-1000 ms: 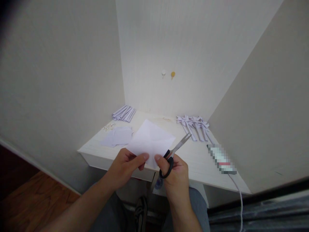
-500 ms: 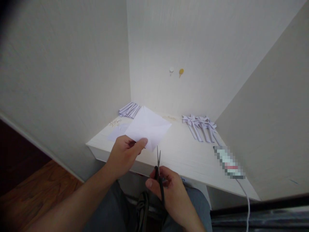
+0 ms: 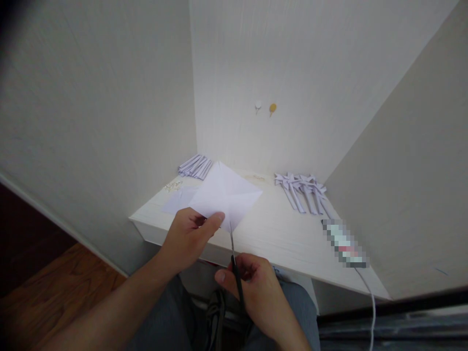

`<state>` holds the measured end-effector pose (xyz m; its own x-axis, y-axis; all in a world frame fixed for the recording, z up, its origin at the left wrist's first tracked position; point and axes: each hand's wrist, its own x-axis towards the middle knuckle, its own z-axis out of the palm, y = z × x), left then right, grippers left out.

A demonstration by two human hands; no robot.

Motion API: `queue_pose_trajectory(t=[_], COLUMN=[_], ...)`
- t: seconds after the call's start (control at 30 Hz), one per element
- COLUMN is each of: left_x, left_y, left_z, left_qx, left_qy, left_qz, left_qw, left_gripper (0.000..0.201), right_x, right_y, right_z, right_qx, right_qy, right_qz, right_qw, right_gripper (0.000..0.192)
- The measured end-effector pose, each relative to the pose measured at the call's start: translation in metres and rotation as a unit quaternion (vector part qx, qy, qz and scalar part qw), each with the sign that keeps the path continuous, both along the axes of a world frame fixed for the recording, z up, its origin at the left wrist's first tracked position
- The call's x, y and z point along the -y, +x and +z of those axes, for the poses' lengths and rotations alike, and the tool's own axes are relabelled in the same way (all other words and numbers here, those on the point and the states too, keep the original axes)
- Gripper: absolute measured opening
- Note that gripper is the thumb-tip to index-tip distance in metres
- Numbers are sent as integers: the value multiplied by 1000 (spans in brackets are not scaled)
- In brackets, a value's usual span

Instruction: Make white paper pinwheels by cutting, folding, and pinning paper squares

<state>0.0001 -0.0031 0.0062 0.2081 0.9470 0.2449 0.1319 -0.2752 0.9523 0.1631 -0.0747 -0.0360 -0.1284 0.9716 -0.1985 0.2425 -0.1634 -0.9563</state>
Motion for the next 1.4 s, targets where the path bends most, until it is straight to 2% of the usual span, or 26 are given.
queue_pose_trajectory(t=[0.4, 0.67, 1.13, 1.4], left_x=[-1, 0, 0, 1], left_y=[0, 0, 1, 1], left_z=[0, -2, -1, 0], left_qx=[-5, -10, -3, -1], left_qy=[-5, -8, -5, -31], left_qz=[-9, -2, -7, -18], left_qw=[1000, 1000, 1000, 999], left_gripper=[43, 43, 42, 44], right_x=[-1, -1, 0, -2], right_y=[-1, 1, 2, 3], right_z=[3, -1, 1, 3], right_qx=[-12, -12, 51, 42], right_qy=[-4, -16, -7, 14], right_qz=[-10, -8, -43, -39], right_qw=[1000, 1000, 998, 998], right_gripper=[48, 50, 48, 48])
